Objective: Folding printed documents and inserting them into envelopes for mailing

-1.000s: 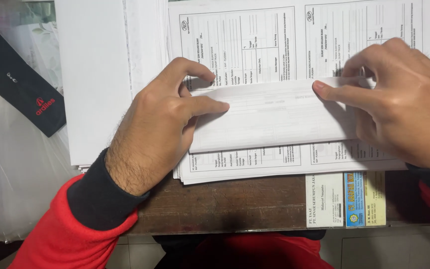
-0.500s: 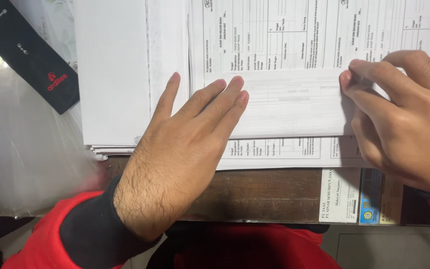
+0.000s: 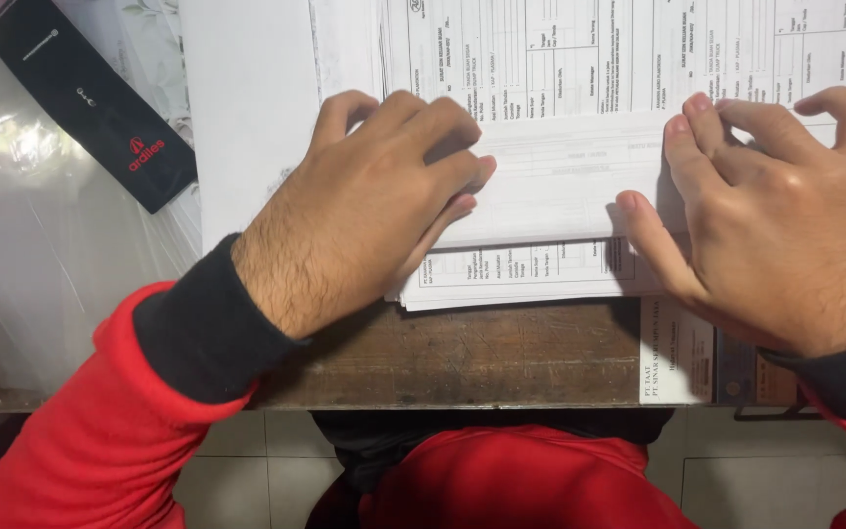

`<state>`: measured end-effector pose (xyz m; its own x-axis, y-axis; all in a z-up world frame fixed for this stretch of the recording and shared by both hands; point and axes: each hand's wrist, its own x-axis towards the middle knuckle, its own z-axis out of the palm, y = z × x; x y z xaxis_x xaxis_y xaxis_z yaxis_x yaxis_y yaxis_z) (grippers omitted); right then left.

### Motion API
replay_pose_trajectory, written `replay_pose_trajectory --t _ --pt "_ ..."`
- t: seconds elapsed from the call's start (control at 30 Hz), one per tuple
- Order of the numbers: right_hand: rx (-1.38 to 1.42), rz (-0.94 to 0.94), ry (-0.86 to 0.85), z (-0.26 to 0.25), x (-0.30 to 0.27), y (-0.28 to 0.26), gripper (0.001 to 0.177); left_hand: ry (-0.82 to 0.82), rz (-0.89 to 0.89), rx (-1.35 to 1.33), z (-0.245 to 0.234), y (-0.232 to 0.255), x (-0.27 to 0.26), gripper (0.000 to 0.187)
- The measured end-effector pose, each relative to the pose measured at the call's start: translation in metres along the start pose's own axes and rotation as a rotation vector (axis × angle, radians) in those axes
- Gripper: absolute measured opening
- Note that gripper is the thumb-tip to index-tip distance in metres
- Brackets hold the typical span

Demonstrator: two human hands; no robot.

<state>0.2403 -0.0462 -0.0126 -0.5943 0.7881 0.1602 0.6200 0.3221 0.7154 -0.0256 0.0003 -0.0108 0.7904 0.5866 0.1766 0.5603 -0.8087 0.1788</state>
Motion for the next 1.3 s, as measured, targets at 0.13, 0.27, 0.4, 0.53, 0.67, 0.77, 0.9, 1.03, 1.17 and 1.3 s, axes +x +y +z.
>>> replay_pose_trajectory --t 0.13,0.27,0.4,0.53,0.67,0.77,0.9,1.03,1.17,1.3 --pt "0.024 0.019 -0.052 0.002 -0.004 -0.003 0.055 0.075 0.087 0.009 0.008 -0.005 0.003 0.024" --pt "0.111 0.013 -0.052 0.008 -0.006 -0.003 0.056 0.049 0.108 0.057 0.013 -0.009 -0.002 0.024" --pt "0.012 -0.052 -0.243 0.003 0.007 -0.002 0.077 0.017 0.124 -0.041 0.012 -0.015 -0.005 0.030" --pt "-0.076 -0.082 -0.401 -0.008 0.023 -0.003 0.103 0.022 0.157 -0.090 0.013 -0.019 -0.010 0.029" --pt "-0.060 -0.135 -0.529 -0.027 0.054 -0.003 0.107 -0.019 0.127 -0.026 0.016 -0.015 -0.010 0.029" --pt "0.033 -0.204 -0.827 -0.041 0.079 -0.004 0.107 0.031 0.144 0.012 0.016 -0.016 -0.011 0.033" --pt "0.067 -0.266 -0.761 -0.033 0.081 -0.008 0.110 0.030 0.181 0.032 0.012 -0.017 -0.010 0.028" --pt "0.154 -0.244 -0.734 -0.017 0.077 -0.011 0.107 0.006 0.166 0.039 0.008 -0.013 -0.009 0.030" --pt "0.280 -0.214 -0.801 -0.006 0.079 -0.010 0.103 -0.004 0.176 0.063 0.005 -0.013 -0.008 0.030" --pt "0.414 -0.141 -0.905 -0.012 0.080 -0.001 0.096 -0.020 0.176 0.024 0.006 -0.015 -0.009 0.031"
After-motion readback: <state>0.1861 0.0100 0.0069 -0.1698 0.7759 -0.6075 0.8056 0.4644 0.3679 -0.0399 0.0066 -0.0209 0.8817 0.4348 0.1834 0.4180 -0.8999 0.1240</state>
